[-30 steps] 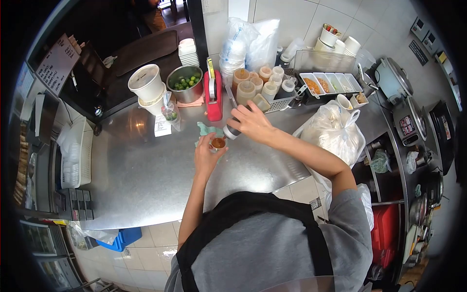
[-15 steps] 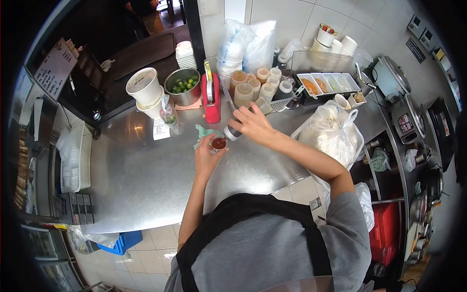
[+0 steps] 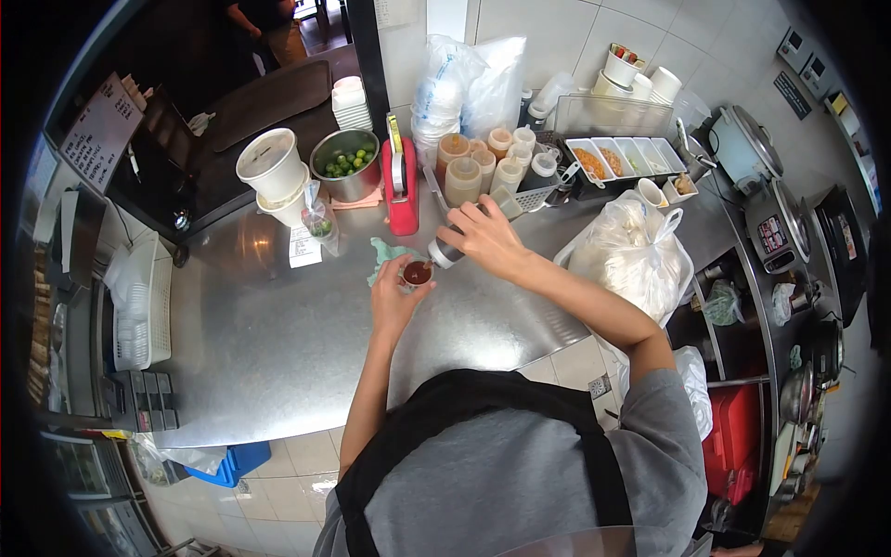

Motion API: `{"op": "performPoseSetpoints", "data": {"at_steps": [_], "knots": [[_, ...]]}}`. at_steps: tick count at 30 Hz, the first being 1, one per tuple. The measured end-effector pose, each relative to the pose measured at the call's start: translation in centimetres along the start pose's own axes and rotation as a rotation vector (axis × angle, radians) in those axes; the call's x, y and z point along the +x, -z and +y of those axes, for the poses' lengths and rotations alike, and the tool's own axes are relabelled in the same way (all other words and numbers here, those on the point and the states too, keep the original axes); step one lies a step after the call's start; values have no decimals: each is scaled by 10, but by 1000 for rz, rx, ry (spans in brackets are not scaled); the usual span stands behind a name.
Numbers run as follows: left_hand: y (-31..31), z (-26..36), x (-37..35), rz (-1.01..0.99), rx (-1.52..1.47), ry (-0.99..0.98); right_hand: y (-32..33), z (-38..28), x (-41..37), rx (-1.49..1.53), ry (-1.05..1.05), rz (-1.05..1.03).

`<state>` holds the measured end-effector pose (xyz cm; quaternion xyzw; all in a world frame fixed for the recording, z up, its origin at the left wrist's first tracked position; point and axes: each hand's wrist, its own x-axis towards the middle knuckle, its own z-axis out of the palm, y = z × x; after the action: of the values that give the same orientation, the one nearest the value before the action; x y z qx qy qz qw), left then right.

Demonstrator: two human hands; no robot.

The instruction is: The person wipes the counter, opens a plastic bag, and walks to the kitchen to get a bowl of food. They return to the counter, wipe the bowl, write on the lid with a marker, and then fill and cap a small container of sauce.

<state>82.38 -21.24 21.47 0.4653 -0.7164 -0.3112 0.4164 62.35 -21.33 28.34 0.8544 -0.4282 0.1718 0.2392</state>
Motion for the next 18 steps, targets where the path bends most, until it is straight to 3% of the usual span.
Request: {"op": "performPoseSetpoints", "data": {"at_steps": [7, 10, 18], "knots": [[-2, -2, 1, -3, -4, -26, -3, 0, -9, 37, -82, -38], [-2, 1, 2, 7, -18, -50, -13, 0, -21, 229, -255, -141], [0, 23, 5, 1, -56, -110, -48, 10, -56, 1239, -582, -224]]}}
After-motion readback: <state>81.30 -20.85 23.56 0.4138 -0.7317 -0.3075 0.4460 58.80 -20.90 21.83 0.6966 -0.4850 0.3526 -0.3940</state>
